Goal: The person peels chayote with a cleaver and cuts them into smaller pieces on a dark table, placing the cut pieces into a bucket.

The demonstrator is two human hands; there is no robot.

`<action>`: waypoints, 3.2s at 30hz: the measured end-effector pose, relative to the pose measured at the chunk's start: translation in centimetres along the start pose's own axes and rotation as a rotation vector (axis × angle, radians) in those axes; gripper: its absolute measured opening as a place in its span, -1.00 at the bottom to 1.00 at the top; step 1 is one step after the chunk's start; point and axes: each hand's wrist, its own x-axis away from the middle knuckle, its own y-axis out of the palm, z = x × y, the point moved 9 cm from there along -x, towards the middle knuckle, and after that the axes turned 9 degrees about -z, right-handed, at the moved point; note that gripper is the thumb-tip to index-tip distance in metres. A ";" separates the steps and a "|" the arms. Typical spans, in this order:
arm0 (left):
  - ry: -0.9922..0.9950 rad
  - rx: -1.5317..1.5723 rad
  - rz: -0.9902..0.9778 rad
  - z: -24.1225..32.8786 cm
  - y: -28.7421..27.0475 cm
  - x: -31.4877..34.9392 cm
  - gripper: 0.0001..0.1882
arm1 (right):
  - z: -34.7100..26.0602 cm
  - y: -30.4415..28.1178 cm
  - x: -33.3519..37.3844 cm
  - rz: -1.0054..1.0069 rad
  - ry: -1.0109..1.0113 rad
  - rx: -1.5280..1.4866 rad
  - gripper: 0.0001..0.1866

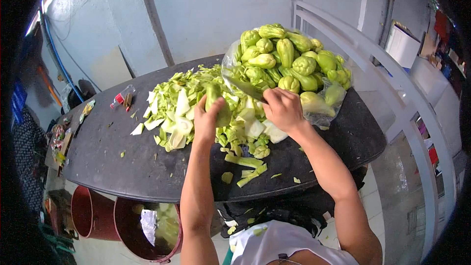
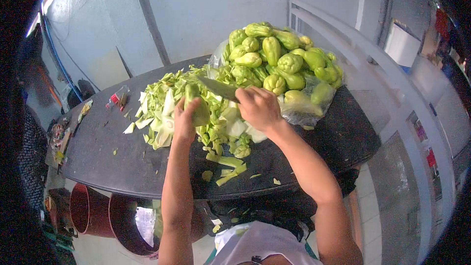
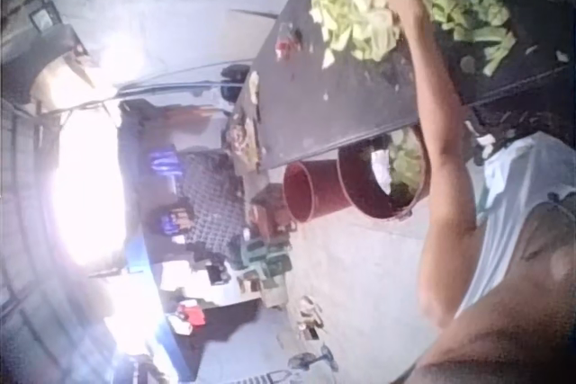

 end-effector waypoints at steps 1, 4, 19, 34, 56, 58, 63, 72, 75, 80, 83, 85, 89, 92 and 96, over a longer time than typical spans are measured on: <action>0.095 -0.217 -0.039 2.0 1.4 0.6 -0.57 | -0.7 -0.3 0.0 0.026 -0.060 -0.007 -0.79; 0.427 -0.732 -0.143 4.8 3.9 1.3 -0.57 | -2.8 -0.8 0.3 0.065 -0.206 0.026 -0.75; 0.416 -0.563 -0.149 6.6 3.5 2.3 -0.49 | 0.7 0.0 -0.3 -0.034 0.006 -0.072 -0.75; -0.287 0.975 -0.142 -5.5 2.7 0.3 -0.41 | -9.6 0.4 2.0 0.074 -0.495 0.107 -0.70; -0.186 1.218 -0.265 -4.2 4.8 1.5 -0.30 | -7.1 2.7 2.0 0.019 -0.379 0.240 -0.77; -0.178 0.855 0.175 -3.9 2.2 0.8 -0.42 | -3.6 3.7 1.4 -0.062 -0.281 0.259 -0.74; -0.160 0.837 0.118 -3.1 1.7 1.1 -0.41 | -5.5 2.8 1.4 -0.026 -0.315 0.201 -0.74; -0.202 0.747 0.099 -2.0 2.7 2.0 -0.52 | 0.2 4.0 1.3 -0.117 -0.078 0.135 -0.67; -0.174 0.772 0.120 -1.8 3.5 1.9 -0.49 | -3.0 1.6 1.1 -0.021 -0.204 0.073 -0.76; -0.132 1.006 -0.225 -2.3 4.5 1.4 -0.47 | -7.2 0.6 1.2 0.074 -0.387 0.049 -0.77; -0.210 0.632 0.049 -1.9 3.8 1.5 -0.49 | -0.9 3.3 0.5 -0.050 -0.149 0.152 -0.80; -0.217 0.633 0.066 -1.3 4.2 2.4 -0.48 | 0.0 3.6 1.2 -0.075 -0.125 0.094 -0.72; -0.188 0.673 0.018 -2.5 3.2 1.7 -0.47 | -3.9 0.7 0.6 -0.025 -0.260 -0.029 -0.58; -0.203 0.756 -0.016 -2.4 4.0 1.7 -0.48 | -5.3 -0.2 0.8 0.038 -0.351 -0.124 -0.65; -0.219 0.559 -0.049 -1.8 3.9 1.7 -0.48 | -0.8 4.1 0.7 -0.158 -0.090 0.165 -0.81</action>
